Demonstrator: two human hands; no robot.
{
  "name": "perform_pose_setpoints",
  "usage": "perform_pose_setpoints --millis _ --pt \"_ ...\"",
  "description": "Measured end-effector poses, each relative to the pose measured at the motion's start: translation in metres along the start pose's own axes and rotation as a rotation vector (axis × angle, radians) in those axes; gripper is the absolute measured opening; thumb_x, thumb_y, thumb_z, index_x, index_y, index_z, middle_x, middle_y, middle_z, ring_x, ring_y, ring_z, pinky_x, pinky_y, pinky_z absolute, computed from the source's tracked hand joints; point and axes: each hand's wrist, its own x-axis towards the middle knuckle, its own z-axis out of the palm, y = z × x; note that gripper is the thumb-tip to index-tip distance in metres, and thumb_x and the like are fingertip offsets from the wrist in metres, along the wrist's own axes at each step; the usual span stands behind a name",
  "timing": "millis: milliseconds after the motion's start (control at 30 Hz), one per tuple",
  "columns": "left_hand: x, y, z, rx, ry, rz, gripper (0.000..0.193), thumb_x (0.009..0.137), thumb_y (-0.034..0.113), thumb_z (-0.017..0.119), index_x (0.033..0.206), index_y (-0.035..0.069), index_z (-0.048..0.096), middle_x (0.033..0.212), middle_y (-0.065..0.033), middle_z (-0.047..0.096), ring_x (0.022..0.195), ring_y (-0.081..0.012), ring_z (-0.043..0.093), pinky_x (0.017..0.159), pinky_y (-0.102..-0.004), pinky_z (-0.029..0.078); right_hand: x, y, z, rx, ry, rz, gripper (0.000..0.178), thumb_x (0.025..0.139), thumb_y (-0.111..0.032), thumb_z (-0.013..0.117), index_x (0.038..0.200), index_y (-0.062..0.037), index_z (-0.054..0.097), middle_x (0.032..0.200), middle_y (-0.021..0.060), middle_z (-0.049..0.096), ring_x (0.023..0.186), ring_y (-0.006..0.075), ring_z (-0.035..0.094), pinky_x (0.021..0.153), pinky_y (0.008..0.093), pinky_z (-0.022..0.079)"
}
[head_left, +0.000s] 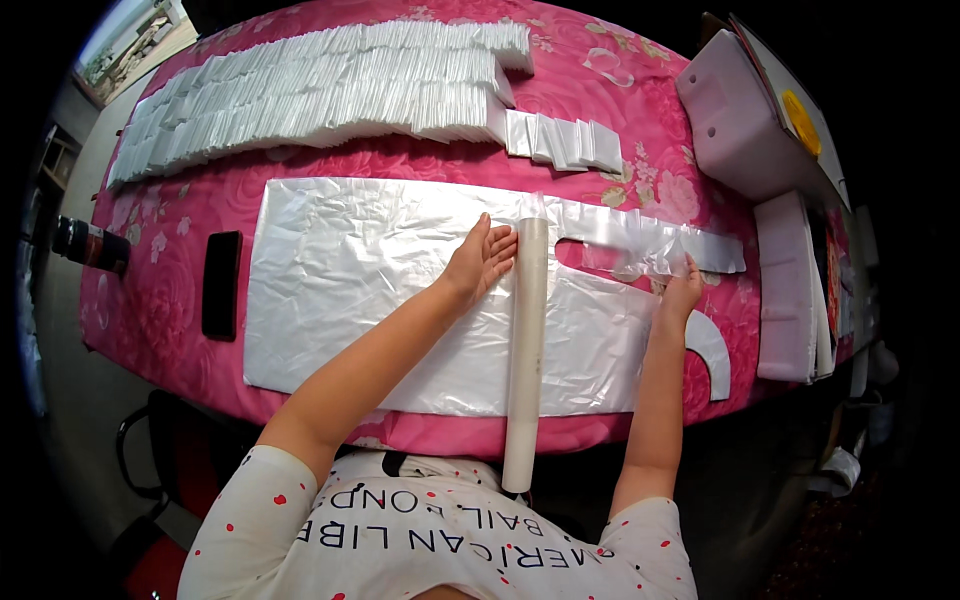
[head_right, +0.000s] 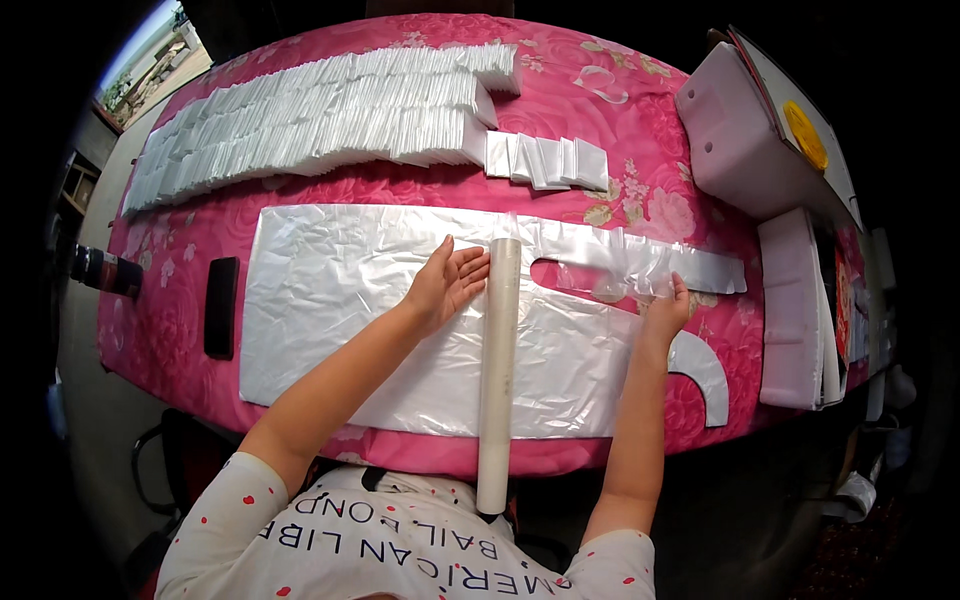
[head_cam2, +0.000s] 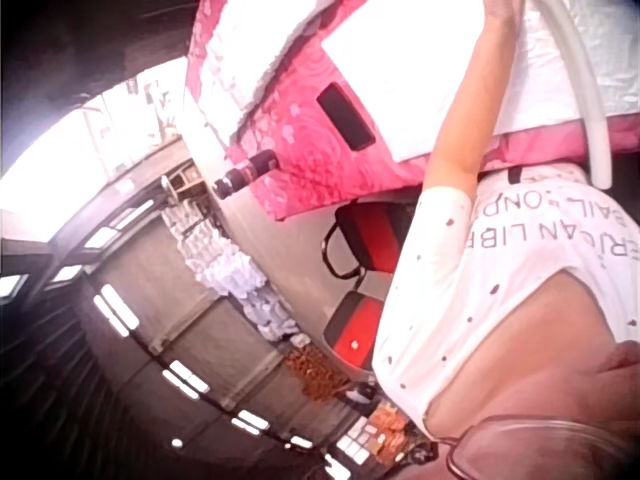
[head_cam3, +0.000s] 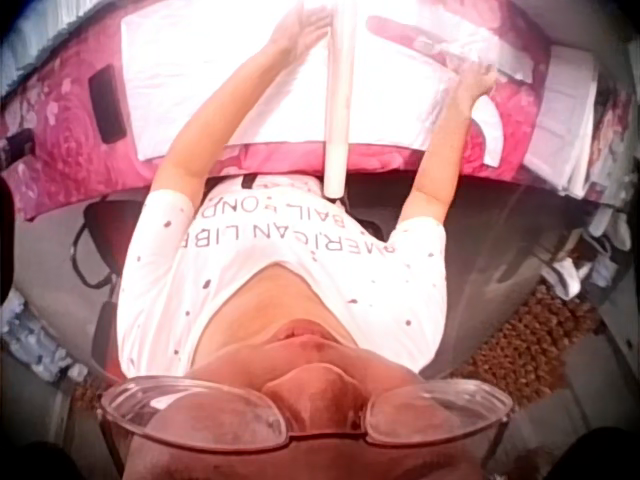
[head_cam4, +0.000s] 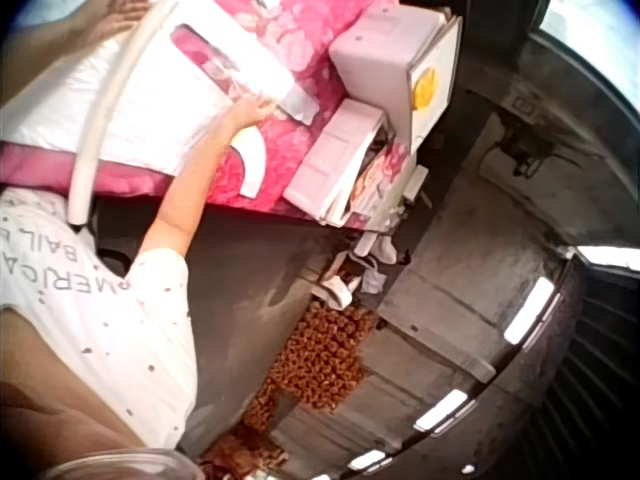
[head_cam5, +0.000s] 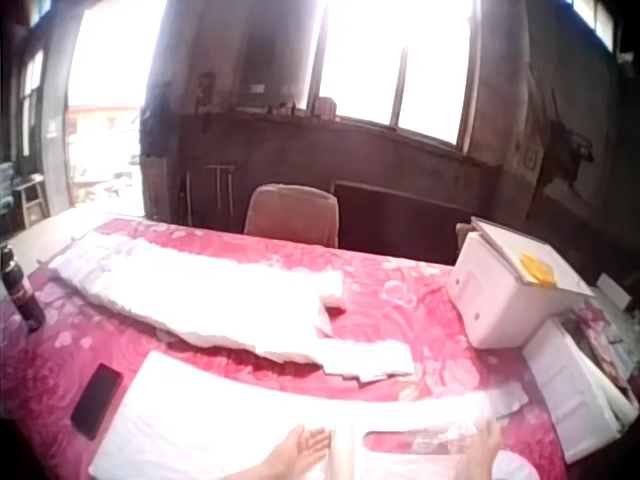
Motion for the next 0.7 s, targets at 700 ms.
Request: perform_pose_setpoints --millis 700 --pt "-0.136 0.034 -0.107 0.396 0.227 0.289 0.058 0.095 0.047 0.025 0.124 -0.001 0.042 0.114 -0.0147 0.055 0.103 -0.0194 0.054 0.088 -0.0307 0.042 -0.257 0.008 0.111 -0.566 -1.621 -1.094 0.056 0.087 -0.043 0.046 0.129 -0.0059 0.044 0.136 0.0126 0.04 0.131 0.0309 0.028 0.107 0.0424 0.023"
